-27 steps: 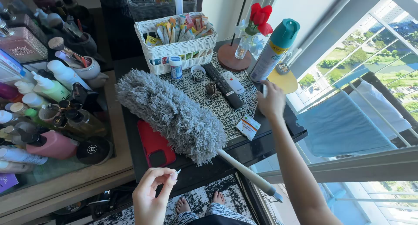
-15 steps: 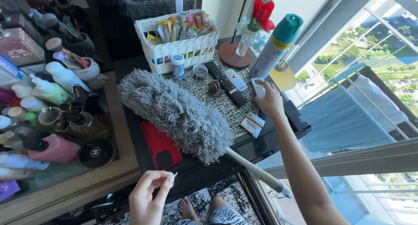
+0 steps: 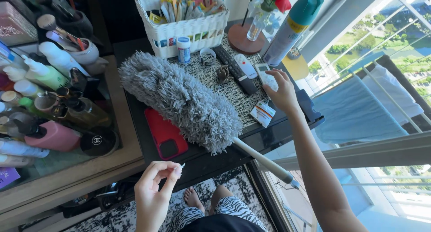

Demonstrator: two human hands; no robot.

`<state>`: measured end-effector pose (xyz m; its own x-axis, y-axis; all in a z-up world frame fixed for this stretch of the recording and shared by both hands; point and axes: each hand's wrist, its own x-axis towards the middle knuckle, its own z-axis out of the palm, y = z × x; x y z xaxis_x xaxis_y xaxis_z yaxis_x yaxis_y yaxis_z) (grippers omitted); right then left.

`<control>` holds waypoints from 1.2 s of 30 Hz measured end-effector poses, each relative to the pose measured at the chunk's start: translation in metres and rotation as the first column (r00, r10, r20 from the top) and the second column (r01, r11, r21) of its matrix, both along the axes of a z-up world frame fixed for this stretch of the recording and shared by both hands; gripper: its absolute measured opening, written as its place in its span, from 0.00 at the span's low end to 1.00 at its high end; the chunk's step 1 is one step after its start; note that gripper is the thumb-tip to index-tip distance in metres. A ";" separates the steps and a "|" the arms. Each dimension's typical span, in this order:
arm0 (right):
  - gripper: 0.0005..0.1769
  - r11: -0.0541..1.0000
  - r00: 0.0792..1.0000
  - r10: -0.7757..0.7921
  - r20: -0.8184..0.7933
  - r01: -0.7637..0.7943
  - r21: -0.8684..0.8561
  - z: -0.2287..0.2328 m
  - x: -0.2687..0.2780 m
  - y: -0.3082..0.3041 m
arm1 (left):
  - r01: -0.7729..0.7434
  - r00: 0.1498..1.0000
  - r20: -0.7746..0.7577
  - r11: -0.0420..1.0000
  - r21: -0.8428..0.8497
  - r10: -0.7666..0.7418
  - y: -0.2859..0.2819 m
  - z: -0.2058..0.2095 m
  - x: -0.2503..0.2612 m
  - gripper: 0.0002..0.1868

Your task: Dusting cosmetic items on a desk and cleaning a small rug by hand.

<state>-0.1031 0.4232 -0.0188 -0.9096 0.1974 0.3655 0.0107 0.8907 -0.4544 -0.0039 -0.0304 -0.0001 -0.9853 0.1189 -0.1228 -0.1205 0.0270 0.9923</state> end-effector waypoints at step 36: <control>0.17 0.869 0.857 0.487 0.169 -0.456 -0.193 -0.066 0.357 -0.109 | -0.669 0.718 0.328 0.739 0.079 0.614 0.065 -0.144 0.340 0.08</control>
